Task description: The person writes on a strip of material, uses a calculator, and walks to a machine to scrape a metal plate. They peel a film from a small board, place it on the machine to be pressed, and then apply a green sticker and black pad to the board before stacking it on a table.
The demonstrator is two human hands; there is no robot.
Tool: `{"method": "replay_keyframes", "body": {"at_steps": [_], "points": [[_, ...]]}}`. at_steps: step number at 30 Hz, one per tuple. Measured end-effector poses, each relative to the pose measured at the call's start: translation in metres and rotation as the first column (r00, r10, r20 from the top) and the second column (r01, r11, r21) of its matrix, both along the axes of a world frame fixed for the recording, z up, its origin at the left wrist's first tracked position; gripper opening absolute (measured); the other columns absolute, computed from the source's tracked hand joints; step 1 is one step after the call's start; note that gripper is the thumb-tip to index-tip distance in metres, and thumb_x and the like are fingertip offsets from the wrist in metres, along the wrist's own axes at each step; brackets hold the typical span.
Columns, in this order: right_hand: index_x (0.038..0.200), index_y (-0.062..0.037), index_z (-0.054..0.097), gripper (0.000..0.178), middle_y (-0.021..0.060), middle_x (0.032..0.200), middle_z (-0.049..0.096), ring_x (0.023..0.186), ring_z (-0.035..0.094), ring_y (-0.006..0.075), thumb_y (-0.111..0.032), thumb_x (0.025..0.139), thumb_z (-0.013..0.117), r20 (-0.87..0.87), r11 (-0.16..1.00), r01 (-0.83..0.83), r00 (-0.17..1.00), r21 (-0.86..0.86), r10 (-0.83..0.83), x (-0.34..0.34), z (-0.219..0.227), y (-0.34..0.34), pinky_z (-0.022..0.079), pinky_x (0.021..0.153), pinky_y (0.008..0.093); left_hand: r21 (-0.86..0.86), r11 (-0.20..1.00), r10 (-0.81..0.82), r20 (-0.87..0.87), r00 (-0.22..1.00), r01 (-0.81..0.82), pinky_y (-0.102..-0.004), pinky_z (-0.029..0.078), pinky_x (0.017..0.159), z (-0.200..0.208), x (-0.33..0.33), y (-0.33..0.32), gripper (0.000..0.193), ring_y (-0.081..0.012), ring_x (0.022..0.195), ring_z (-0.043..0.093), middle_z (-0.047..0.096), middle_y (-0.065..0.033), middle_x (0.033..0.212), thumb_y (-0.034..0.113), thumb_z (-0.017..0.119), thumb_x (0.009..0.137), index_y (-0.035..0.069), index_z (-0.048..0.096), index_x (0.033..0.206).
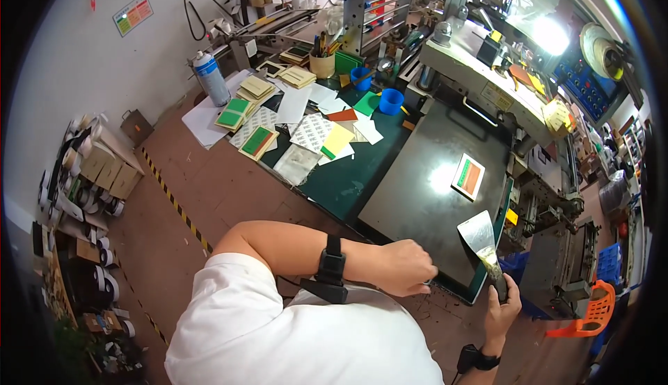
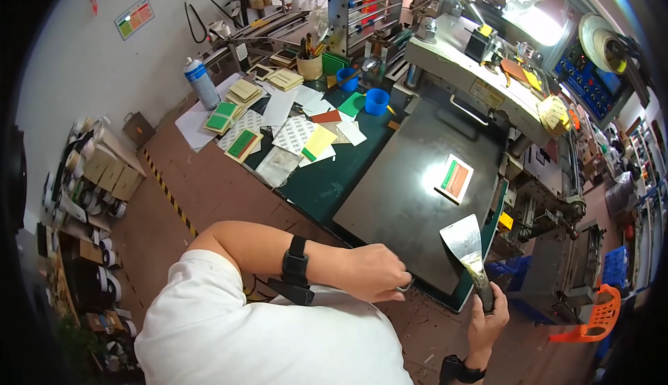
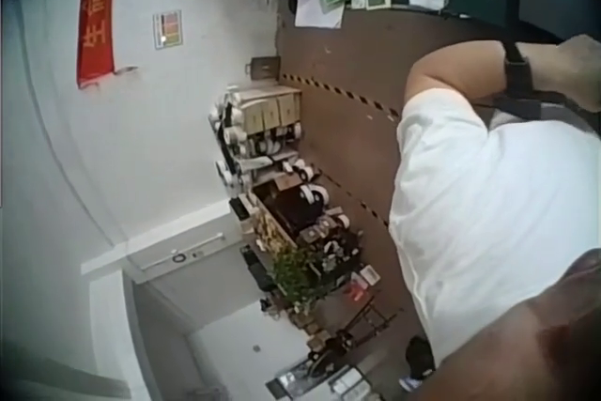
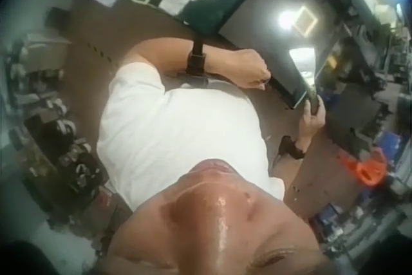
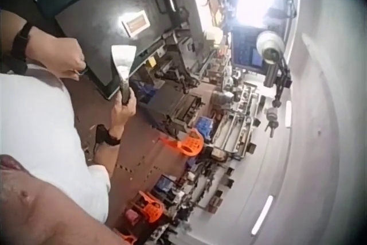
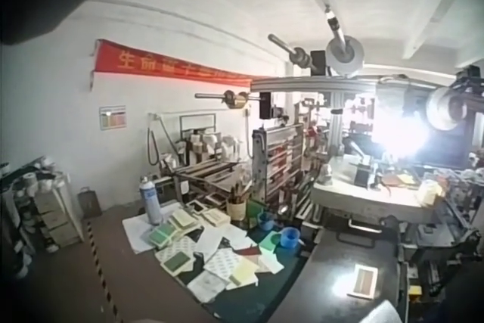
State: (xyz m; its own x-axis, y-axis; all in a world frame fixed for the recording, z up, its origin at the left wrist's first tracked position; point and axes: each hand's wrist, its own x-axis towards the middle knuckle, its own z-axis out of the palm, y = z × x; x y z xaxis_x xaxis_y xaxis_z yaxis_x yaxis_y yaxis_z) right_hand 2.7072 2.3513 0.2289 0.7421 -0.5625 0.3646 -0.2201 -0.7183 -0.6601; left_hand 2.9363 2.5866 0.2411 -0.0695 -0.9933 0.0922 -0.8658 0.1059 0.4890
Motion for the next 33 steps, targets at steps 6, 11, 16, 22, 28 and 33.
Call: {"method": "replay_keyframes", "body": {"at_steps": [6,11,16,22,28,33], "points": [[0.124,0.0013,0.060,0.039,0.0090,0.096,0.062,0.085,0.058,0.0176,-0.008,0.087,0.068,0.189,0.991,0.074,0.981,-0.108,-0.052,0.047,0.007,0.009,0.048,0.079,0.0299,-0.472,0.882,-0.045,-0.076,0.996,0.004,-0.0449,0.050,0.089,0.006,0.023,-0.084,0.040,-0.0350,0.102,0.063,0.064,-0.0161,0.100,0.030,0.075,0.082,0.002,0.060,0.107],[0.125,0.0002,0.060,0.039,0.0086,0.096,0.061,0.084,0.057,0.0171,-0.007,0.087,0.066,0.205,0.990,0.121,0.973,-0.075,-0.103,0.065,0.007,0.011,0.048,0.078,0.0301,-0.685,0.724,-0.023,0.096,0.995,0.083,-0.0506,0.036,0.110,-0.014,0.035,-0.139,0.047,-0.0374,0.125,0.051,0.060,-0.0186,0.118,0.032,0.075,0.083,0.002,0.057,0.116],[0.130,0.0005,0.056,0.043,0.0096,0.100,0.061,0.090,0.057,0.0198,-0.009,0.089,0.063,0.158,0.992,0.119,0.981,-0.033,-0.113,0.052,-0.001,0.008,0.047,0.085,0.0313,-0.486,0.842,-0.230,0.066,0.971,0.232,-0.0548,0.025,0.117,-0.047,0.041,-0.170,0.047,-0.0396,0.134,0.043,0.057,-0.0193,0.124,0.035,0.072,0.087,0.003,0.055,0.118],[0.140,0.0055,0.047,0.058,0.0186,0.138,0.052,0.126,0.051,0.0268,-0.036,0.098,0.045,0.376,0.997,-0.016,0.926,-0.069,0.041,0.029,0.013,-0.016,0.040,0.106,0.0410,-0.502,0.827,-0.225,0.118,0.967,0.253,-0.0549,0.025,0.117,-0.053,0.042,-0.172,0.043,-0.0390,0.131,0.045,0.059,-0.0179,0.119,0.039,0.069,0.089,0.004,0.057,0.111],[0.145,0.0060,0.039,0.079,0.0208,0.158,0.030,0.146,0.031,0.0326,-0.058,0.101,0.030,0.561,0.999,0.027,0.828,-0.040,0.000,0.070,-0.011,-0.015,0.025,0.119,0.0479,-0.472,0.836,-0.256,0.118,0.959,0.281,-0.0538,0.026,0.115,-0.048,0.039,-0.167,0.046,-0.0374,0.127,0.047,0.060,-0.0169,0.114,0.046,0.068,0.088,0.004,0.058,0.105],[0.146,0.0061,0.037,0.089,0.0219,0.158,0.030,0.147,0.029,0.0342,-0.068,0.098,0.030,0.514,0.999,0.008,0.858,-0.039,0.013,0.049,-0.005,-0.019,0.022,0.121,0.0486,-0.555,0.787,-0.208,0.174,0.963,0.270,-0.0517,0.028,0.113,-0.055,0.044,-0.169,0.051,-0.0349,0.121,0.050,0.063,-0.0150,0.106,0.051,0.067,0.087,0.003,0.060,0.100]]}}
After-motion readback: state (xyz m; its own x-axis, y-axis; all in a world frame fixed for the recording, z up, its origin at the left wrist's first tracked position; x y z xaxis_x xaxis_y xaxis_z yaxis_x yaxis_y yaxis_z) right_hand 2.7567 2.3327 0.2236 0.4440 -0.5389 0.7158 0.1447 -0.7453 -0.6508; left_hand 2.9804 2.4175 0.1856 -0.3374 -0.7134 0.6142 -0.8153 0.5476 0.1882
